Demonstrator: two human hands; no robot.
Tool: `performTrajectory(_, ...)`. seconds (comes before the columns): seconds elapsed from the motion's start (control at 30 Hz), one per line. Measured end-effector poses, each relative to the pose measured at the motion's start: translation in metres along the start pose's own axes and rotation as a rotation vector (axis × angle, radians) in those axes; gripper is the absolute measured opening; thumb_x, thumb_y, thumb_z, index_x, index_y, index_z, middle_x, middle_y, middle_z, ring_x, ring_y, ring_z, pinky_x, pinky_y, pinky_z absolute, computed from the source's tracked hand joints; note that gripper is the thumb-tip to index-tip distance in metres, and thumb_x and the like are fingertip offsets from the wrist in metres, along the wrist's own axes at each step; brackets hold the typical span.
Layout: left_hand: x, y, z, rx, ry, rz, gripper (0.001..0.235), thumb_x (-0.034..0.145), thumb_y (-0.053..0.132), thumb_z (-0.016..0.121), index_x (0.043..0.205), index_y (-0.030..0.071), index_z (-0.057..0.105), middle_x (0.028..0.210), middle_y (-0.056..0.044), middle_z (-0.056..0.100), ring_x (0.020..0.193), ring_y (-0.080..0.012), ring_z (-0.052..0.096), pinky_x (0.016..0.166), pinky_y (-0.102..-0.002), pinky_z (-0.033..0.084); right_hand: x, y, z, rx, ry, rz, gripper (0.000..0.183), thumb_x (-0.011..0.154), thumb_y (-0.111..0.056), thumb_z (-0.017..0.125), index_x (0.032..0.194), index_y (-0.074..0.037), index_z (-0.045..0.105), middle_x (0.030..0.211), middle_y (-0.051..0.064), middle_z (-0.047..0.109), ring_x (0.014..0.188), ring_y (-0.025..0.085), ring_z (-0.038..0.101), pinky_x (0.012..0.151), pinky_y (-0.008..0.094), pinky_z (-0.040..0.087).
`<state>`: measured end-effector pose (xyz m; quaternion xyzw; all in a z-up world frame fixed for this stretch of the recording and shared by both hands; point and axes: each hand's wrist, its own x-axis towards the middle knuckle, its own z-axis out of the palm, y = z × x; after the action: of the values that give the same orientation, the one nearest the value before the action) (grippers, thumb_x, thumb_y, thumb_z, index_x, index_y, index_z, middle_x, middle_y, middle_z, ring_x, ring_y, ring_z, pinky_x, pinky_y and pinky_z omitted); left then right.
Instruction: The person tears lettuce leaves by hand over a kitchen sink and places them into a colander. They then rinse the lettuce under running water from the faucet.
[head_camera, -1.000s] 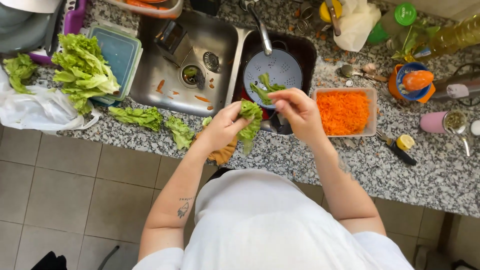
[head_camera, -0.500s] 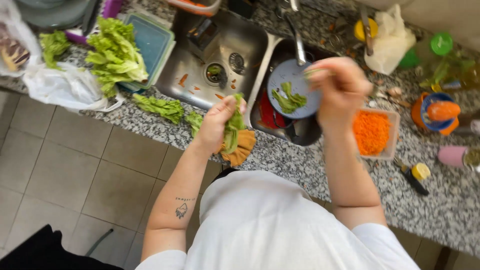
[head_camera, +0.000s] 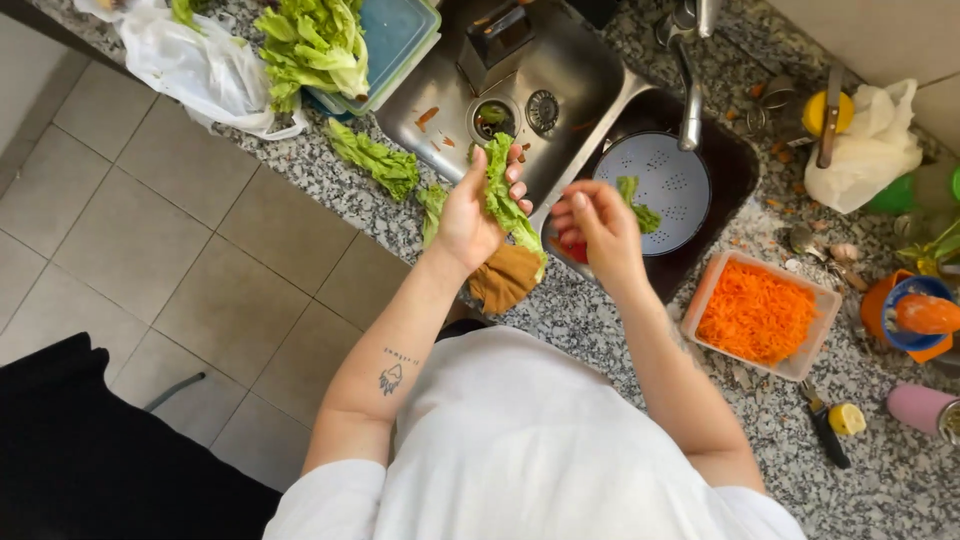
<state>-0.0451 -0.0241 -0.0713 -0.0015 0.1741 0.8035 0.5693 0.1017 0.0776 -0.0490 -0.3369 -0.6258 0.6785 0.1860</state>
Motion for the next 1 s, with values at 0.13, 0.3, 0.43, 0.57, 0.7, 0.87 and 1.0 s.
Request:
performTrajectory(0.13, 0.001, -0.018, -0.003, 0.069, 0.115, 0.076, 0.04, 0.097, 0.042, 0.044, 0.118, 0.009, 0.048, 0.087, 0.004, 0.043, 0.075, -0.006, 0.05, 0.072, -0.023, 0.049, -0.033, 0.0, -0.003, -0.136, -0.154, 0.062, 0.028, 0.087, -0.008, 0.063, 0.113, 0.001, 0.059, 0.082, 0.018, 0.065, 0.066, 0.022, 0.064, 0.055, 0.031, 0.056)
performTrajectory(0.3, -0.021, -0.026, 0.021, 1.646, 0.204, 0.756, 0.094, 0.082, 0.065, 0.059, 0.146, 0.012, 0.017, 0.142, -0.015, 0.035, 0.128, -0.0317, 0.035, 0.111, -0.055, 0.021, -0.048, 0.002, -0.021, -0.675, -0.031, -0.273, 0.02, 0.086, -0.01, 0.069, 0.105, -0.005, 0.068, 0.079, 0.009, 0.067, 0.064, 0.02, 0.065, 0.052, 0.027, 0.051)
performTrajectory(0.43, -0.042, -0.069, -0.006, 2.468, -0.13, 0.586, 0.078, 0.08, 0.061, 0.057, 0.141, 0.017, 0.036, 0.135, -0.008, 0.051, 0.133, -0.0296, 0.032, 0.101, -0.072, 0.009, -0.058, 0.016, -0.033, -0.848, -0.111, -0.574, 0.019, 0.09, -0.007, 0.062, 0.109, -0.003, 0.065, 0.085, 0.007, 0.063, 0.075, 0.025, 0.064, 0.067, 0.031, 0.053)
performTrajectory(0.57, -0.046, -0.116, -0.07, 2.303, -0.145, 0.354, 0.029, 0.091, 0.044, 0.048, 0.107, 0.022, 0.054, 0.094, 0.005, 0.053, 0.095, -0.0163, 0.055, 0.094, -0.06, 0.03, -0.064, 0.068, -0.065, -1.43, -0.211, -0.909, 0.021, 0.089, -0.012, 0.054, 0.109, -0.011, 0.057, 0.084, 0.004, 0.054, 0.083, 0.021, 0.057, 0.077, 0.033, 0.049)
performTrajectory(0.7, -0.073, -0.065, -0.006, 1.455, -0.581, 0.211, 0.027, 0.099, 0.026, 0.038, 0.079, 0.014, 0.053, 0.074, 0.003, 0.049, 0.075, -0.0202, 0.055, 0.081, -0.038, 0.045, -0.073, 0.03, -0.079, -0.635, -0.407, -0.65, 0.018, 0.083, 0.007, 0.054, 0.087, -0.005, 0.066, 0.07, 0.006, 0.061, 0.067, 0.031, 0.058, 0.067, 0.038, 0.048)
performTrajectory(0.87, -0.039, -0.075, 0.048, 1.53, -0.308, 0.134, 0.036, 0.098, 0.031, 0.027, 0.096, 0.007, 0.053, 0.096, -0.007, 0.054, 0.093, -0.0194, 0.053, 0.087, -0.034, 0.045, -0.091, -0.018, -0.147, -0.269, -0.043, -0.678, 0.015, 0.105, -0.011, 0.043, 0.102, -0.007, 0.057, 0.094, 0.006, 0.061, 0.081, 0.012, 0.06, 0.073, 0.024, 0.052)
performTrajectory(1.0, 0.038, -0.138, 0.018, 1.998, -0.24, 0.415, 0.096, 0.079, 0.08, 0.023, 0.148, 0.023, -0.011, 0.143, -0.02, 0.03, 0.131, -0.0359, 0.034, 0.11, -0.054, 0.026, -0.101, -0.072, -0.118, -0.709, 0.244, -0.897, 0.029, 0.114, -0.009, 0.035, 0.111, 0.013, 0.053, 0.105, 0.026, 0.043, 0.067, 0.027, 0.049, 0.065, 0.039, 0.042)
